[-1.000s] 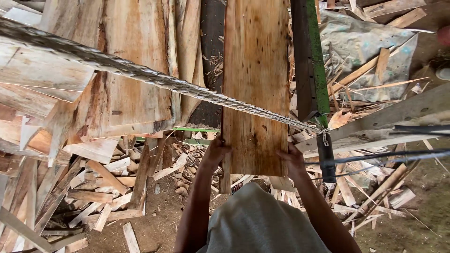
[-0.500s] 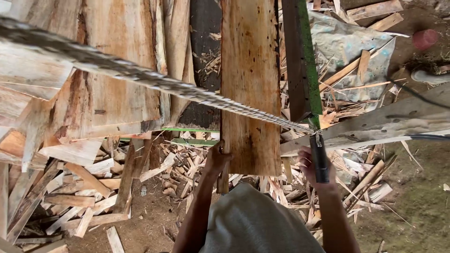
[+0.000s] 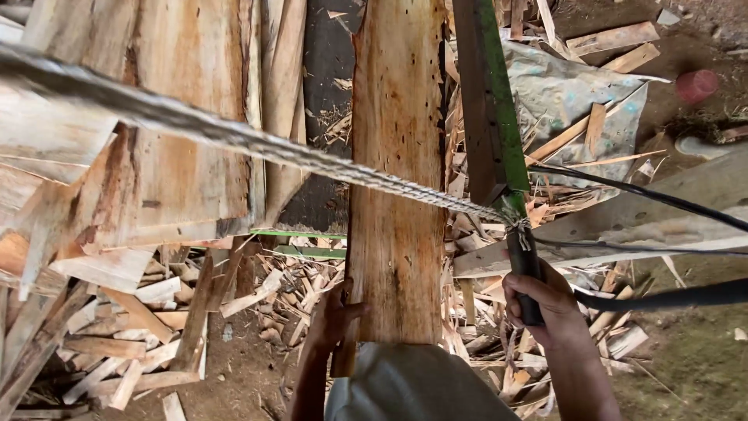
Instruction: Trimming pieces of wood or bark using a manual lever-operated guillotine cutter.
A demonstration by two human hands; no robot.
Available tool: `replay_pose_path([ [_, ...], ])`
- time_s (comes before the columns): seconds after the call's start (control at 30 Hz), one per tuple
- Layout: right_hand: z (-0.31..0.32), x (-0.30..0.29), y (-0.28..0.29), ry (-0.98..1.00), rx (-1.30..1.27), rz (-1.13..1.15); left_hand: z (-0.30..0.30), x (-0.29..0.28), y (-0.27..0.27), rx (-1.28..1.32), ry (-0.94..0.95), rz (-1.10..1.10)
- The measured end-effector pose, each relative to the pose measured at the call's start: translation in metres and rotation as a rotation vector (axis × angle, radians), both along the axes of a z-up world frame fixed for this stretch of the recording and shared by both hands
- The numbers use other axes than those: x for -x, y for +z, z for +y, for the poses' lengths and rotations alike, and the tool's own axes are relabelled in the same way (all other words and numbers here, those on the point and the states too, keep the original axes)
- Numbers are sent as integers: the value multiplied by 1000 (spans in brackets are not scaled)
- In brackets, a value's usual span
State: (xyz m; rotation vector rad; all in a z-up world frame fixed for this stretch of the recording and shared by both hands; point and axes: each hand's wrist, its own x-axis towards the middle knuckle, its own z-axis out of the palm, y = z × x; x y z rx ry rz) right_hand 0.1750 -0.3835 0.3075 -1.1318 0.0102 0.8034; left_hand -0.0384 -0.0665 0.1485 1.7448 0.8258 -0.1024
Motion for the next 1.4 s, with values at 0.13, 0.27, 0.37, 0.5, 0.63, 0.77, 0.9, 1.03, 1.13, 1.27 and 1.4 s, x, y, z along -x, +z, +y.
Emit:
replay_pose_path([
  [0.13,-3,-9,5,34,71,-28,-1,-15,12,188,69,-50],
  [0.27,1,-9,10,10,68,1,0,-2,24,354,79,-102],
  [0.37,2,-6,20,-27,81,4,1,4,19,410,75,-120],
  [0.5,3,-7,21,-12,84,-14,6,-10,12,327,99,-72],
  [0.63,1,-6,14,-34,144,-32,13,4,34,390,79,-180],
  [0.77,0,-7,16,-12,116,-19,8,4,81,678,130,-181],
  [0.9,2,-4,11,1,57,-16,11,-17,70,296,82,-73],
  [1.03,0,-1,-8,-18,129,-26,6,-35,6,260,105,-129],
  [1.13,1,-3,-16,30,113,-96,8,-52,-33,210,80,-135],
  [1.27,2,-3,-7,15,207,-83,27,-77,-54,238,53,-240],
  [1.4,8,-1,10,-8,218,-90,44,-96,-48,279,52,-289],
])
